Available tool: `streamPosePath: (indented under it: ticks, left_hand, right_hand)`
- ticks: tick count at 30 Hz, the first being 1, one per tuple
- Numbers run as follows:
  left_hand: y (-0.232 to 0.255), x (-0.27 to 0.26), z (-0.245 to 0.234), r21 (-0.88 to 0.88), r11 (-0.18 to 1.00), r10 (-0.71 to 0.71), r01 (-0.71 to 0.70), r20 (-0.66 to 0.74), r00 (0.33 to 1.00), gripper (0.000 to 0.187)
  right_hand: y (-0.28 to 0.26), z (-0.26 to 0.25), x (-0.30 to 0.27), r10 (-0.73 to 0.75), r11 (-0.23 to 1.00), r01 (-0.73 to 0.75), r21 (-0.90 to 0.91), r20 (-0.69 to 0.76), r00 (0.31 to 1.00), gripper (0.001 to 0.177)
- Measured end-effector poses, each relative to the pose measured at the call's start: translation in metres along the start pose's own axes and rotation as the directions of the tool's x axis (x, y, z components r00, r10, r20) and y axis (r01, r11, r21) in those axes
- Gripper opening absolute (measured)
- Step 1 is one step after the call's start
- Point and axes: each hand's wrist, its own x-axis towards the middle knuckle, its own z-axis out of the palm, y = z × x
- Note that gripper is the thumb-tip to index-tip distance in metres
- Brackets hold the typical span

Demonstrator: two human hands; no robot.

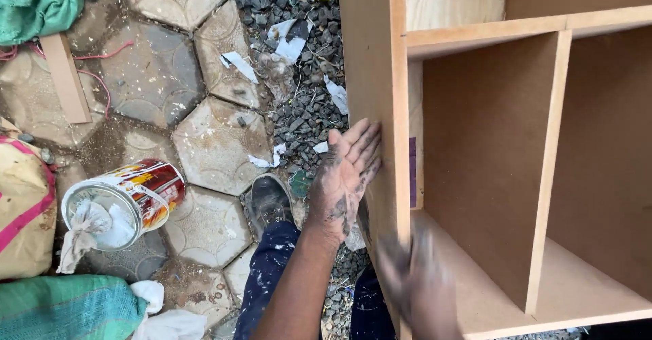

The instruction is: Sanding the edges and interior surfaces of a wooden shelf unit using a sanding block to prepare it for finishing.

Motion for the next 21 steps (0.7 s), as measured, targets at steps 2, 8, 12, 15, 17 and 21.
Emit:
streamPosePath:
  ticks: [2, 8, 12, 15, 17, 21]
  left_hand:
    - [-0.001, 0.0, 0.001, 0.049, 0.999, -0.022, 0.022, 0.004, 1.0, 0.098]
    - [-0.014, -0.01, 0.01, 0.019, 0.996, 0.082, -0.082, -0.004, 0.997, 0.097]
    - [-0.022, -0.014, 0.012, 0.02, 0.991, 0.131, -0.131, -0.013, 0.991, 0.089]
    - [-0.018, -0.015, 0.012, 0.054, 0.988, 0.144, -0.146, 0.048, 0.988, 0.091]
    - [-0.015, -0.016, 0.015, 0.113, 0.989, 0.098, -0.1, 0.022, 0.995, 0.101]
    - [-0.013, -0.017, 0.028, 0.137, 0.984, 0.115, -0.111, -0.024, 0.993, 0.09]
  right_hand:
    - [0.06, 0.03, -0.032, -0.035, 0.974, 0.05, -0.222, 0.071, 0.997, 0.066]
    - [-0.1, -0.039, 0.107, -0.411, 0.903, 0.428, 0.036, -0.215, 0.886, 0.049]
    - [-0.051, -0.031, 0.044, -0.344, 0.917, 0.377, 0.132, -0.219, 0.913, 0.036]
    - [0.03, 0.009, -0.021, 0.072, 0.995, -0.062, -0.084, 0.127, 0.989, 0.056]
    - [0.068, 0.026, -0.041, 0.041, 0.996, -0.028, -0.089, 0.149, 0.988, 0.068]
    - [-0.036, -0.014, 0.042, 0.18, 0.95, -0.178, 0.256, 0.015, 0.983, 0.05]
